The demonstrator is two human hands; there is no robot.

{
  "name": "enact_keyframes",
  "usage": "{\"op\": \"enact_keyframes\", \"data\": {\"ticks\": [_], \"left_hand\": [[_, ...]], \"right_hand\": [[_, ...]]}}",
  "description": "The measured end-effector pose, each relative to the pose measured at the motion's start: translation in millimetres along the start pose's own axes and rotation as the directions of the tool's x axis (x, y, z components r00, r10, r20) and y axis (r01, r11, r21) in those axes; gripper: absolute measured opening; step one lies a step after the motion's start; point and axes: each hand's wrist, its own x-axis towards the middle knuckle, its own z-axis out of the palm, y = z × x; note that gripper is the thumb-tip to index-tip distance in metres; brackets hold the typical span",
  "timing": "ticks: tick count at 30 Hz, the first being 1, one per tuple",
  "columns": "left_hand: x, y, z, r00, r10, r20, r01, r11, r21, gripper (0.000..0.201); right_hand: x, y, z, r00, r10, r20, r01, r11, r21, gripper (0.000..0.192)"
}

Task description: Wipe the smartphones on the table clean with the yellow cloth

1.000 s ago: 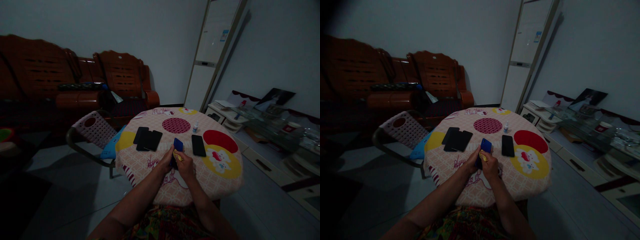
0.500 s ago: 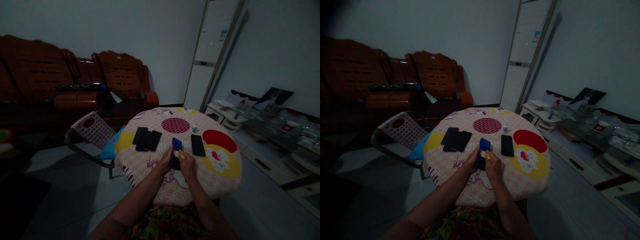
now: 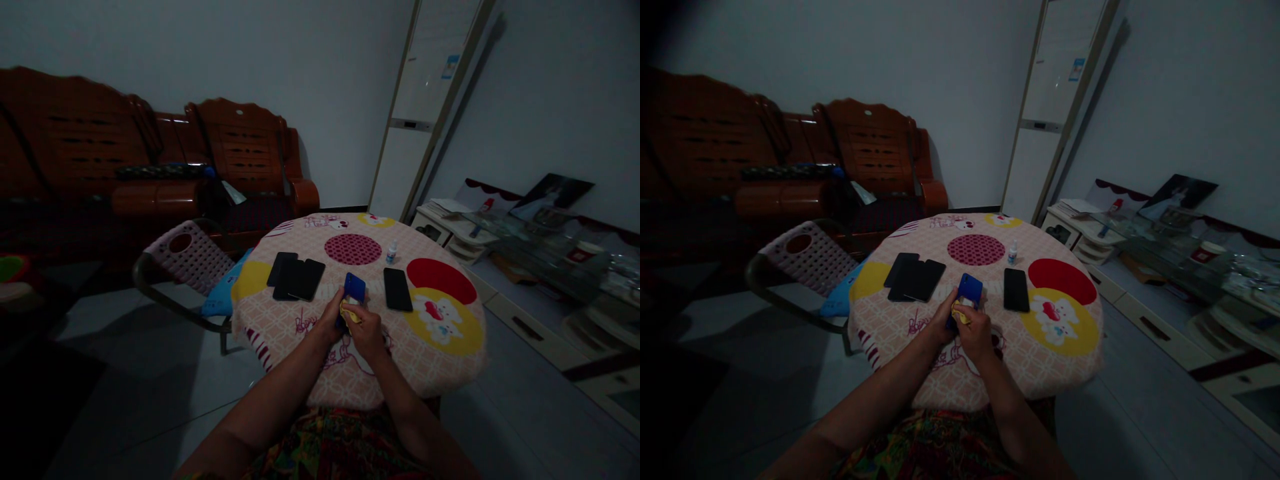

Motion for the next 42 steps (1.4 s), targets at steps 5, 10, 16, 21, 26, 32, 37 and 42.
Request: {"op": "enact_keyframes", "data": {"ticks": [5,10,16,21,26,32,37,42], "left_hand": [[0,6,-2.5,0.999,-0.035,0.04,0.04,0.989,-0.144,0.054],[3,7,-8.5,0.996,-0.034,0.08,0.042,0.994,-0.098,0.058],[2,9,-8.8,0.997,0.022,0.076,-0.014,0.995,-0.098,0.058],[4,9,-11.0,0.994,0.068,0.084,-0.053,0.983,-0.174,0.05],[6,9,-14.3,0.991,0.069,0.114,-0.047,0.982,-0.185,0.052],[1,14,-9.7,0.995,0.013,0.103,0.001,0.991,-0.135,0.054],[3,15,-8.0,0.996,-0.021,0.086,0.033,0.99,-0.139,0.048],[6,14,-10.0,0.999,-0.024,0.034,0.029,0.987,-0.161,0.041]], "right_hand": [[-8,-14,2,0.993,-0.052,0.108,0.057,0.997,-0.046,0.023],[-15,-19,1,0.988,-0.068,0.139,0.076,0.996,-0.054,0.024],[-18,-14,0,0.998,-0.034,0.057,0.042,0.989,-0.145,0.025],[-19,-11,-5,0.999,0.034,-0.014,-0.036,0.984,-0.174,0.025],[-19,-14,-13,0.993,0.092,-0.072,-0.102,0.982,-0.16,0.025],[-17,-13,-18,0.982,0.127,-0.138,-0.137,0.988,-0.066,0.025],[-13,0,-15,0.97,0.159,-0.183,-0.164,0.986,-0.01,0.028],[-4,10,-13,0.955,0.19,-0.226,-0.184,0.982,0.045,0.029]]}}
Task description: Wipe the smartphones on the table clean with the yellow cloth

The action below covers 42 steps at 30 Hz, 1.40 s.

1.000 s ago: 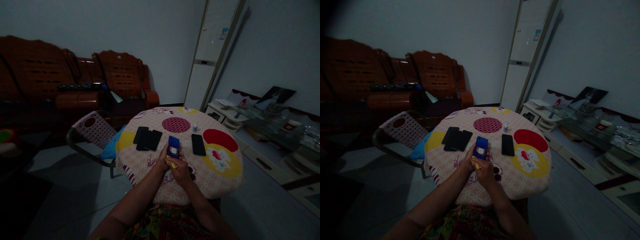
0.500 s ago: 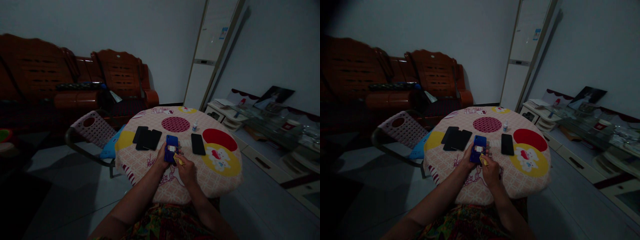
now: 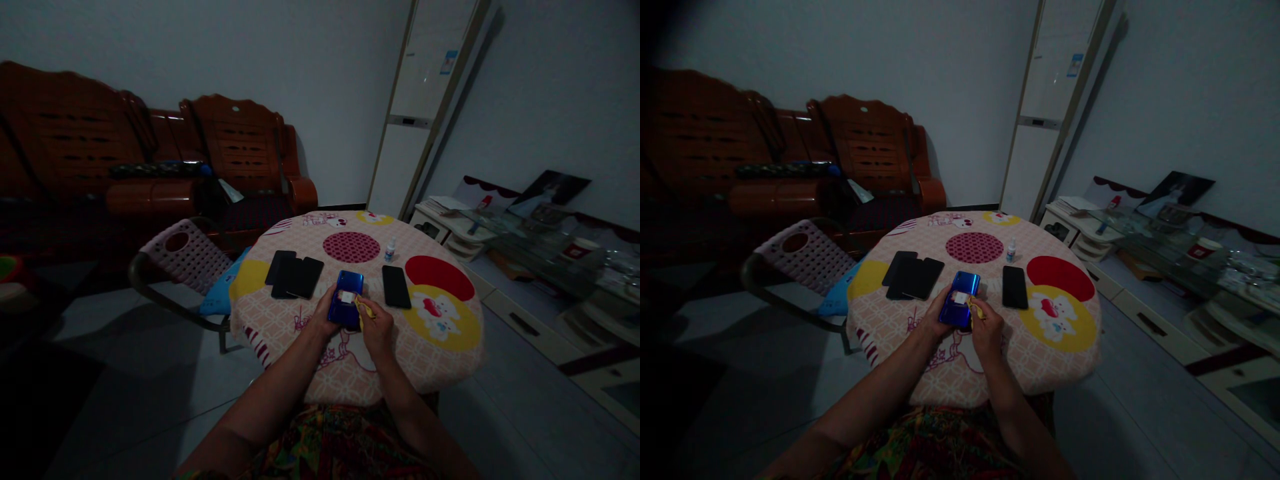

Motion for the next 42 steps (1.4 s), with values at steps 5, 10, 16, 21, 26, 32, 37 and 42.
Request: {"op": "enact_keyframes", "data": {"ticks": [5,10,16,21,26,32,37,42], "left_hand": [[-1,1,-0.6,0.996,-0.052,0.079,0.051,0.999,0.01,0.052],[-4,3,-1.5,0.991,-0.062,0.122,0.066,0.997,-0.035,0.057],[-6,3,2.4,0.992,-0.056,0.114,0.059,0.998,-0.023,0.055],[-4,1,2.1,0.998,-0.008,0.065,0.007,1.0,0.016,0.052],[-4,-1,2.0,0.998,-0.01,0.067,0.007,0.999,0.045,0.053],[-7,-6,8.4,0.999,-0.004,-0.048,0.009,0.995,0.097,0.047],[-9,-8,11.4,0.998,0.01,-0.063,-0.002,0.993,0.121,0.044],[-10,-6,13.2,0.987,0.071,-0.145,-0.054,0.992,0.114,0.038]], "right_hand": [[-2,-1,-1,1.0,0.013,0.01,-0.013,0.999,0.05,0.028],[-19,-9,-7,0.992,0.009,0.125,-0.022,0.994,0.103,0.026],[-21,-11,-11,0.99,0.012,0.139,-0.023,0.997,0.078,0.024],[-16,-7,-9,0.993,-0.012,0.119,0.01,1.0,0.013,0.025],[-15,-11,-12,0.969,-0.134,0.21,0.166,0.976,-0.141,0.028],[-16,-20,-1,0.904,-0.247,0.349,0.346,0.901,-0.26,0.034],[-18,-22,5,0.895,-0.272,0.353,0.388,0.866,-0.316,0.035],[-18,-15,-9,0.936,-0.222,0.273,0.324,0.848,-0.42,0.033]]}}
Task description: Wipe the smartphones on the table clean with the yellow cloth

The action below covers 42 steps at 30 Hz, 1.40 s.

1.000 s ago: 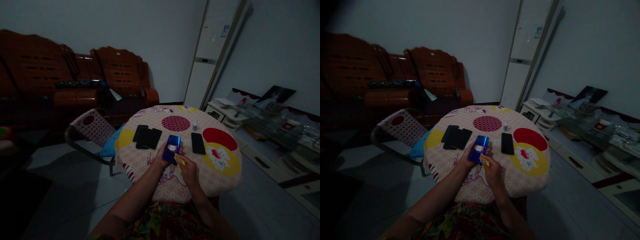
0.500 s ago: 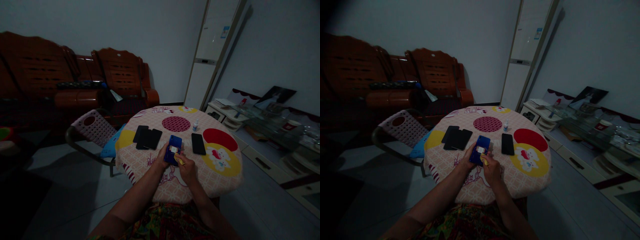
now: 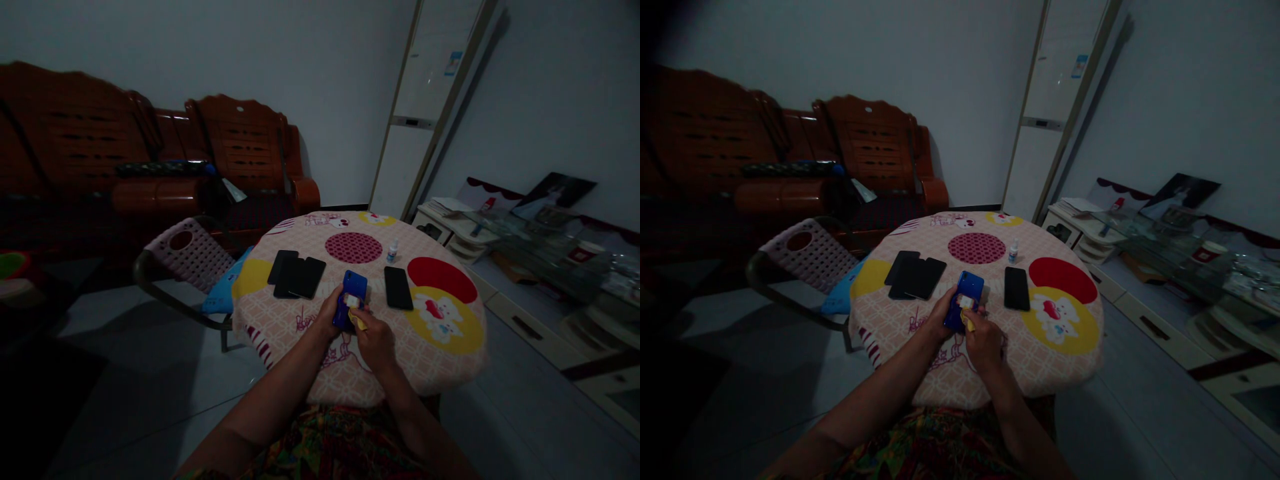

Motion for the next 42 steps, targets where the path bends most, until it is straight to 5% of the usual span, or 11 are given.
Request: {"op": "enact_keyframes", "data": {"ticks": [5,13,22,28,42], "left_hand": [[1,1,-1.6,0.999,-0.002,-0.04,0.001,1.0,-0.018,0.038],[5,1,-9.7,0.969,-0.11,0.222,0.128,0.989,-0.071,0.056],[7,3,-11.6,0.984,-0.083,0.16,0.1,0.99,-0.1,0.051],[8,4,-13.1,0.958,-0.083,0.273,0.115,0.988,-0.103,0.06],[0,-1,-5.7,0.959,-0.194,0.206,0.2,0.98,-0.008,0.062]], "right_hand": [[-5,4,-3,0.999,0.002,-0.045,-0.002,1.0,-0.009,0.034],[-8,-6,4,0.99,-0.14,-0.019,0.141,0.987,0.072,0.033],[-10,10,-1,1.0,0.013,-0.028,-0.01,0.992,0.124,0.031],[-10,19,0,0.985,0.141,-0.102,-0.111,0.961,0.254,0.028],[-8,14,-2,0.967,0.155,-0.2,-0.071,0.924,0.376,0.027]]}}
